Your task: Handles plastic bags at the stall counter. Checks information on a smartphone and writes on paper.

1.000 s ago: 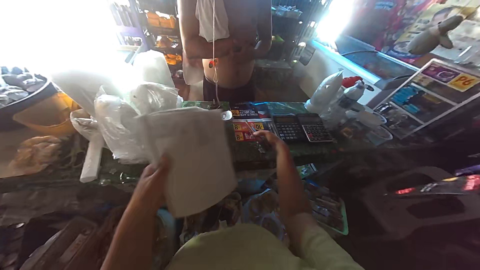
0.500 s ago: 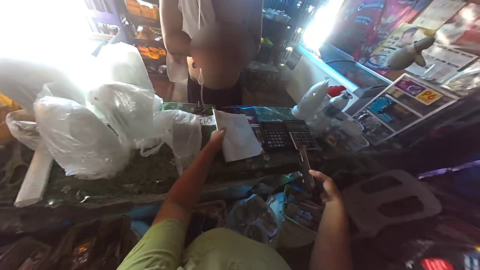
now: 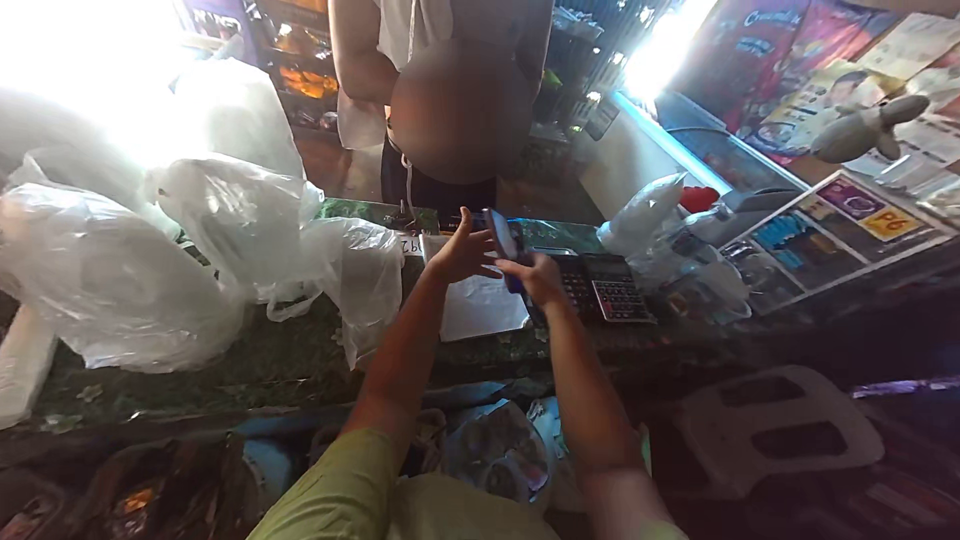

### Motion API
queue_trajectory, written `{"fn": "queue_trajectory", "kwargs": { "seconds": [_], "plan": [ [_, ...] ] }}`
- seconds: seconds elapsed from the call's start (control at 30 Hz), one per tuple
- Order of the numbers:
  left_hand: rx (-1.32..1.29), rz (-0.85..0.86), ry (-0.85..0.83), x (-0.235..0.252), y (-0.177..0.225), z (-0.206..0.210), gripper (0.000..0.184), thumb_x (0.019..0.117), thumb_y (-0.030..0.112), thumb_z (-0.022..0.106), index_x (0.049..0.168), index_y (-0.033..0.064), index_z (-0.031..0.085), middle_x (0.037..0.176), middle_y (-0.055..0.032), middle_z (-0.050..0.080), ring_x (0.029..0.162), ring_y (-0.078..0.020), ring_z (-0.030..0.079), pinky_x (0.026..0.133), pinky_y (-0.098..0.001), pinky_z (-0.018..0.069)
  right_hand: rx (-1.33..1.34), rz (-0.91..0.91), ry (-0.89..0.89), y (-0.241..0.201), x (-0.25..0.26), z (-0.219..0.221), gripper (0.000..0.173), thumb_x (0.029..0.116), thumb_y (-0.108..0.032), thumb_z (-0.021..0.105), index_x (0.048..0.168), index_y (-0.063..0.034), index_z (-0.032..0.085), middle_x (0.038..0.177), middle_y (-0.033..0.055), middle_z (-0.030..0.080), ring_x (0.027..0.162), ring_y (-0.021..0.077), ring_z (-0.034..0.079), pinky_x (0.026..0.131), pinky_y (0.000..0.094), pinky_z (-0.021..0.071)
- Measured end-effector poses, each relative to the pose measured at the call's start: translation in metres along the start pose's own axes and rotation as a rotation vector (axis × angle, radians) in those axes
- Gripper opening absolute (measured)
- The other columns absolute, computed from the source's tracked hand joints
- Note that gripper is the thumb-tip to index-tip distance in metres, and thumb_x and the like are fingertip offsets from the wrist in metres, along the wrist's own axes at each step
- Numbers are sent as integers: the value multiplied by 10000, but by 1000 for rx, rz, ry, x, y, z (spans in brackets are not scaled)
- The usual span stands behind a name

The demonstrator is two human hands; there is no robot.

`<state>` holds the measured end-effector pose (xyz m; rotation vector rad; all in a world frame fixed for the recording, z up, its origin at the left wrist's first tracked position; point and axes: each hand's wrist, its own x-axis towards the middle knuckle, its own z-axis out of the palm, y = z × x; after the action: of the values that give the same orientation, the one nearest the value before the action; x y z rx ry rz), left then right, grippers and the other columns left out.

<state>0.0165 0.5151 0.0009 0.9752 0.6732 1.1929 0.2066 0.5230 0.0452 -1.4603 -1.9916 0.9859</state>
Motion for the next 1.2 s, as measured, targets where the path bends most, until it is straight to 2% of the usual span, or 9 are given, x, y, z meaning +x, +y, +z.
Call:
{"fn": "queue_trajectory", "kwargs": {
  "seconds": [0.07, 0.13, 0.23, 0.37, 0.57, 0.67, 0.8, 1.0, 1.2],
  "plan": [
    [-127, 63, 124, 8, -5, -4, 978, 915, 821, -7, 1386, 142, 515, 1162, -98, 695, 1042, -222, 681, 866, -453, 587, -53, -51, -5, -14, 25, 21, 691, 860, -499, 795, 1237, 58, 639, 1187, 283, 653, 1150, 415, 623, 1003, 614, 486],
    [-231, 164, 266, 17, -10, -24, 897, 955, 796, 90, 1414, 147, 505, 1132, -96, 718, 998, -224, 709, 842, -446, 612, 56, -150, -39, -11, 36, 28, 783, 949, -403, 728, 1527, 1, 387, 1366, 294, 568, 1232, 409, 589, 1049, 573, 485],
    [-465, 353, 273, 21, -5, -63, 963, 900, 848, 16, 1474, 185, 414, 1240, -143, 674, 1040, -332, 701, 807, -557, 608, 144, -283, 52, 2, 36, 11, 775, 1038, -115, 532, 1656, -257, 87, 1324, 230, 588, 906, 326, 678, 746, 504, 584],
    [-488, 678, 262, 22, -1, -104, 964, 876, 852, -10, 1509, 220, 350, 1303, -142, 659, 1075, -363, 694, 841, -577, 598, 385, -283, 275, 46, 60, -4, 485, 1052, -8, 374, 1514, -110, 479, 1112, 144, 638, 718, 183, 656, 672, 370, 596],
    [-559, 781, 220, 16, 5, -129, 979, 854, 863, -43, 1532, 287, 364, 1503, -88, 527, 1277, -379, 585, 989, -650, 504, 796, -330, 176, 69, 99, 19, 451, 1009, -74, 475, 1440, -41, 347, 1305, 144, 655, 1070, 268, 711, 909, 451, 599],
    [-636, 711, 192, 16, 4, -135, 975, 855, 876, 0, 1505, 278, 412, 1413, -108, 598, 1197, -385, 635, 918, -657, 541, 948, -207, 201, 52, 120, 47, 195, 1071, -85, 477, 1257, -52, 526, 991, 116, 749, 820, 235, 750, 769, 398, 637],
    [-552, 527, 161, 15, 3, -133, 989, 855, 892, 79, 1508, 231, 416, 1334, -187, 638, 1097, -417, 676, 854, -637, 577, 1059, -6, 90, 45, 146, 87, 441, 1124, -406, 322, 1413, -133, 512, 853, 48, 677, 635, 167, 670, 640, 355, 616],
    [-506, 361, 293, 15, -3, -134, 1123, 778, 965, 31, 1498, 224, 472, 1228, -194, 688, 1021, -379, 714, 822, -600, 600, 1212, 51, 198, 48, 150, 105, 285, 1112, -108, 320, 1172, 49, 549, 829, 133, 717, 737, 250, 747, 770, 419, 649],
    [-504, 421, 274, 19, -1, -136, 1128, 785, 954, 49, 1541, 186, 380, 1229, -222, 678, 1064, -417, 695, 875, -619, 582, 1219, 13, 219, 49, 150, 106, 204, 936, 178, 487, 953, -20, 534, 980, 113, 697, 839, 229, 735, 825, 392, 638]
  ]
}}
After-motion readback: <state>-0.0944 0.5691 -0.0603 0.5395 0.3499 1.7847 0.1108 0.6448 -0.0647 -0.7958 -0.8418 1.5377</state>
